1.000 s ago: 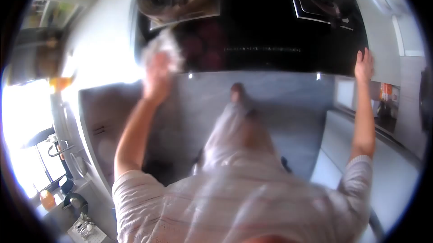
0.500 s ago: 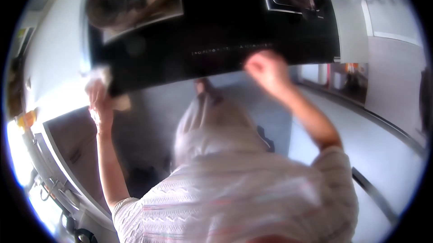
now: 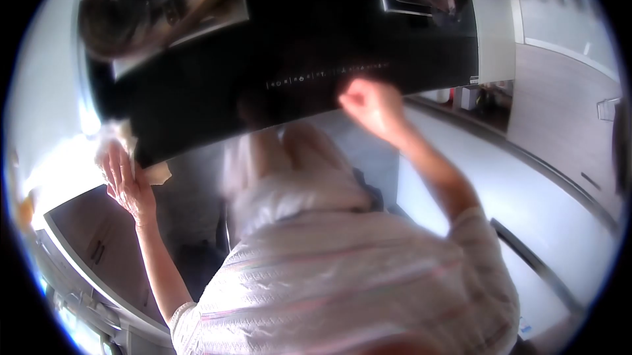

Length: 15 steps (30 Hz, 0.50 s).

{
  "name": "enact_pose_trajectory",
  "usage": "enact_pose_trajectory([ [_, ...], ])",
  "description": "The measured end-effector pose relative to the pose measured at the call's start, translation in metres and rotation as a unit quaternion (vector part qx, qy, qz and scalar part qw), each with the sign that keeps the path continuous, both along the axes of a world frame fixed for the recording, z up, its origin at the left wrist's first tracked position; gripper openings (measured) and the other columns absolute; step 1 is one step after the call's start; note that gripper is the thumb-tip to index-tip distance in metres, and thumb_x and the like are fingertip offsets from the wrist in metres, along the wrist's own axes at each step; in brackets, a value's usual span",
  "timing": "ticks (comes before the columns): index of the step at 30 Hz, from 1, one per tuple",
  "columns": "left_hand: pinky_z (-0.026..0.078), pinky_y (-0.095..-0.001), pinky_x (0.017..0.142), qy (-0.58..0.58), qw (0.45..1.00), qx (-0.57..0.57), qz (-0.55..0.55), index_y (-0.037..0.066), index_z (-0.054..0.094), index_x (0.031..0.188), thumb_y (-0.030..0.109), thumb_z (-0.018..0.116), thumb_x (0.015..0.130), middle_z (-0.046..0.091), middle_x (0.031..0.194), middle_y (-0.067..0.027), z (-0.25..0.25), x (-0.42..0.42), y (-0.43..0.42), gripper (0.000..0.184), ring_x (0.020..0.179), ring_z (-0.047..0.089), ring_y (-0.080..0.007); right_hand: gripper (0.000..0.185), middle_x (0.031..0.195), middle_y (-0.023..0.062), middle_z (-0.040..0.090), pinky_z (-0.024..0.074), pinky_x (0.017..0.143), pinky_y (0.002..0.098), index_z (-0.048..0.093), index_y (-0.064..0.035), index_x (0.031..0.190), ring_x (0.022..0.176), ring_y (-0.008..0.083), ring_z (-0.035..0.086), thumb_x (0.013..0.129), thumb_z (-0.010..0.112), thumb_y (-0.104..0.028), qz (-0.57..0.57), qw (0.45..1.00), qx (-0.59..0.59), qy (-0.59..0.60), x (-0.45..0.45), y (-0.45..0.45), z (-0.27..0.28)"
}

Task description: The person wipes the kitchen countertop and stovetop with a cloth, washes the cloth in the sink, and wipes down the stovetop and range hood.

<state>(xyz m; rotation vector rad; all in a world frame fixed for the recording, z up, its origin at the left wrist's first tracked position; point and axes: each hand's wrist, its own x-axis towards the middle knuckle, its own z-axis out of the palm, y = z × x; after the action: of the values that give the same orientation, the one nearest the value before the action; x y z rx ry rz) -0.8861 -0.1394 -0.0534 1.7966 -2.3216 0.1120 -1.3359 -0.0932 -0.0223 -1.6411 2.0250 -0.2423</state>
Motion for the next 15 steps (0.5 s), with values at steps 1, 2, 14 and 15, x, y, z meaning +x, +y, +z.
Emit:
enact_pose_trajectory([
  [1, 0.033, -0.042, 0.09, 0.007, 1.0, 0.005, 0.005, 0.01, 0.051, 0.118, 0.011, 0.05, 0.081, 0.044, 0.129, -0.0058, -0.001, 0.0, 0.0, 0.037, 0.122, 0.035, -0.0291, 0.018, 0.057, 0.0068, 0.059, 0.0455, 0.051, 0.0347, 0.058, -0.0085, 0.064, 0.054, 0.0257, 0.058, 0.072, 0.06, -0.025, -0.007, 1.0, 0.024, 0.007, 0.005, -0.002, 0.002],
  [2, 0.033, -0.0421, 0.09, 0.013, 1.0, 0.01, 0.009, 0.01, 0.051, 0.118, 0.011, 0.05, 0.081, 0.044, 0.129, -0.0059, -0.001, 0.0, 0.001, 0.037, 0.122, 0.035, -0.0289, 0.018, 0.057, 0.0071, 0.058, 0.0454, 0.051, 0.0346, 0.058, -0.008, 0.064, 0.054, 0.0256, 0.058, 0.072, 0.06, -0.024, -0.011, 1.0, 0.02, 0.0, 0.003, -0.002, 0.0],
  [14, 0.03, -0.0418, 0.099, 0.051, 0.998, -0.027, 0.011, 0.01, 0.052, 0.117, 0.001, 0.047, 0.079, 0.046, 0.127, -0.0065, -0.009, -0.015, 0.008, 0.039, 0.122, 0.037, -0.0289, 0.017, 0.049, 0.0074, 0.055, 0.0457, 0.044, 0.0274, 0.054, -0.0049, 0.06, 0.042, 0.0166, 0.058, 0.073, 0.053, -0.016, -0.048, 0.978, 0.175, -0.106, -0.036, -0.014, 0.012],
  [15, 0.03, -0.0417, 0.099, 0.051, 0.998, -0.034, 0.005, 0.011, 0.052, 0.118, -0.001, 0.047, 0.079, 0.045, 0.128, -0.006, -0.012, -0.02, 0.01, 0.041, 0.123, 0.036, -0.0284, 0.017, 0.05, 0.0071, 0.055, 0.0454, 0.043, 0.0271, 0.053, -0.0037, 0.06, 0.042, 0.0159, 0.058, 0.073, 0.053, -0.014, -0.044, 0.978, 0.18, -0.091, -0.049, -0.011, 0.013],
])
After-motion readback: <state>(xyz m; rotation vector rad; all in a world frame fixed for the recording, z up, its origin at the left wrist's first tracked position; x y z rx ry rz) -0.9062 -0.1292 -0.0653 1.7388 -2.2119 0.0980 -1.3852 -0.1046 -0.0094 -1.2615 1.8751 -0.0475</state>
